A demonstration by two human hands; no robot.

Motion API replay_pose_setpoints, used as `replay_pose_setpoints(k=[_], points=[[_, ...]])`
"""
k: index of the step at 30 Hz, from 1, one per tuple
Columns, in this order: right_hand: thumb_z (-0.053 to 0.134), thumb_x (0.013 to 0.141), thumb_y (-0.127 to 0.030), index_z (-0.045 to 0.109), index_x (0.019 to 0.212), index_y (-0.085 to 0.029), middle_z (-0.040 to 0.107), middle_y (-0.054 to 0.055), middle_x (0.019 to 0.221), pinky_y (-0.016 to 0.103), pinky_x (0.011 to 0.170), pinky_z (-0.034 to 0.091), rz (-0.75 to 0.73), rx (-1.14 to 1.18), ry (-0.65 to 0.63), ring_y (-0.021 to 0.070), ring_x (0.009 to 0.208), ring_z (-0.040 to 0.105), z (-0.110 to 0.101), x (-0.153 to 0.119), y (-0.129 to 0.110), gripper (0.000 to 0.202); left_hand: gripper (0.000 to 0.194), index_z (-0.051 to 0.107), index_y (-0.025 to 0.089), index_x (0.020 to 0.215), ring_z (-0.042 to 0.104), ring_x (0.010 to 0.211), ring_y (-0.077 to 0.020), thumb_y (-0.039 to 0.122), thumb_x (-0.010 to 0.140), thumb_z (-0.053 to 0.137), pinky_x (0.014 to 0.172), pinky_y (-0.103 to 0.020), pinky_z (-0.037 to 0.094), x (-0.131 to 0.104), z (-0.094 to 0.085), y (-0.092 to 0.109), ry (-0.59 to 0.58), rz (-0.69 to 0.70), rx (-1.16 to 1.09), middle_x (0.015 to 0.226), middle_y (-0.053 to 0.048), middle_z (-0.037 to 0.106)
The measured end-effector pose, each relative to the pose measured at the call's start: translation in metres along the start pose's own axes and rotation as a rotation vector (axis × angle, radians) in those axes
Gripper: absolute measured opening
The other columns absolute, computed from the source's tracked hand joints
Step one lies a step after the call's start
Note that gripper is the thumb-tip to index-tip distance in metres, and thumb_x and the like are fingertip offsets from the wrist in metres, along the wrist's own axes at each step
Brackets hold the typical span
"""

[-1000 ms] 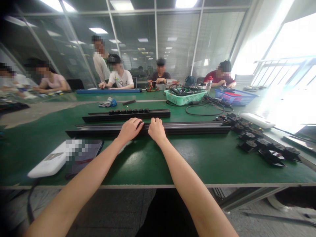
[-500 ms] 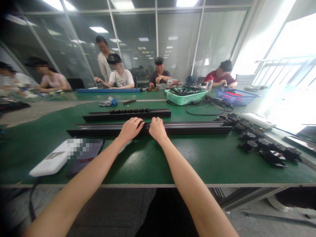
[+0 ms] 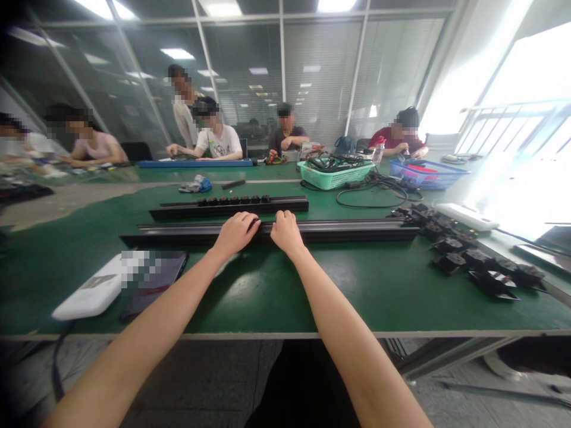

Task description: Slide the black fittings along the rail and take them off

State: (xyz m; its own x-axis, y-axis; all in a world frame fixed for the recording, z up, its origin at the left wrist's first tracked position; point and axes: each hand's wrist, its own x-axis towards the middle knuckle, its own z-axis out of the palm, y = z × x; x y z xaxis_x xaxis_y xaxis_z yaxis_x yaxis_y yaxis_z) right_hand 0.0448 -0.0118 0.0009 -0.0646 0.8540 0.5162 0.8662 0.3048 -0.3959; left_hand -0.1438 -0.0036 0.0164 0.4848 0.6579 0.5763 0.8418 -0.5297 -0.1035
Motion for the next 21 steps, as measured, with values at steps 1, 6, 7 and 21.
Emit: replay_pose_setpoints(k=[1, 6, 7, 21], points=[[0.048, 0.097, -0.013, 0.062, 0.116, -0.014, 0.062, 0.018, 0.117, 0.041, 0.101, 0.045, 0.001, -0.003, -0.001, 0.0303, 0.114, 0.056, 0.0, 0.0, 0.0, 0.023, 0.034, 0.068, 0.017, 0.114, 0.065, 0.105, -0.028, 0.036, 0.11, 0.04, 0.092, -0.04, 0.051, 0.0, 0.0, 0.0, 0.002, 0.001, -0.002, 0.111, -0.012, 0.072], [0.047, 0.099, -0.015, 0.061, 0.117, -0.013, 0.062, 0.018, 0.119, 0.038, 0.095, 0.047, 0.023, -0.039, -0.014, 0.0301, 0.116, 0.053, -0.005, -0.003, -0.004, 0.023, 0.033, 0.068, 0.018, 0.113, 0.065, 0.104, -0.0276, 0.036, 0.11, 0.04, 0.092, -0.04, 0.052, 0.0, -0.001, 0.0, 0.018, 0.005, -0.02, 0.11, -0.012, 0.072], [0.047, 0.099, -0.016, 0.061, 0.117, -0.014, 0.062, 0.018, 0.119, 0.038, 0.093, 0.048, 0.026, -0.048, -0.017, 0.0302, 0.116, 0.053, -0.007, -0.004, -0.004, 0.023, 0.033, 0.068, 0.018, 0.112, 0.065, 0.104, -0.0275, 0.036, 0.11, 0.04, 0.092, -0.04, 0.052, 0.0, -0.001, 0.0, 0.016, 0.006, -0.02, 0.11, -0.012, 0.072], [0.058, 0.1, -0.043, 0.062, 0.111, -0.016, 0.067, 0.02, 0.116, 0.049, 0.098, 0.039, 0.17, -0.222, 0.074, 0.0364, 0.115, 0.052, -0.006, -0.012, -0.01, 0.03, 0.035, 0.068, 0.018, 0.113, 0.065, 0.107, -0.028, 0.037, 0.11, 0.039, 0.094, -0.041, 0.052, 0.0, -0.001, 0.001, -0.002, -0.009, -0.029, 0.111, -0.013, 0.072]])
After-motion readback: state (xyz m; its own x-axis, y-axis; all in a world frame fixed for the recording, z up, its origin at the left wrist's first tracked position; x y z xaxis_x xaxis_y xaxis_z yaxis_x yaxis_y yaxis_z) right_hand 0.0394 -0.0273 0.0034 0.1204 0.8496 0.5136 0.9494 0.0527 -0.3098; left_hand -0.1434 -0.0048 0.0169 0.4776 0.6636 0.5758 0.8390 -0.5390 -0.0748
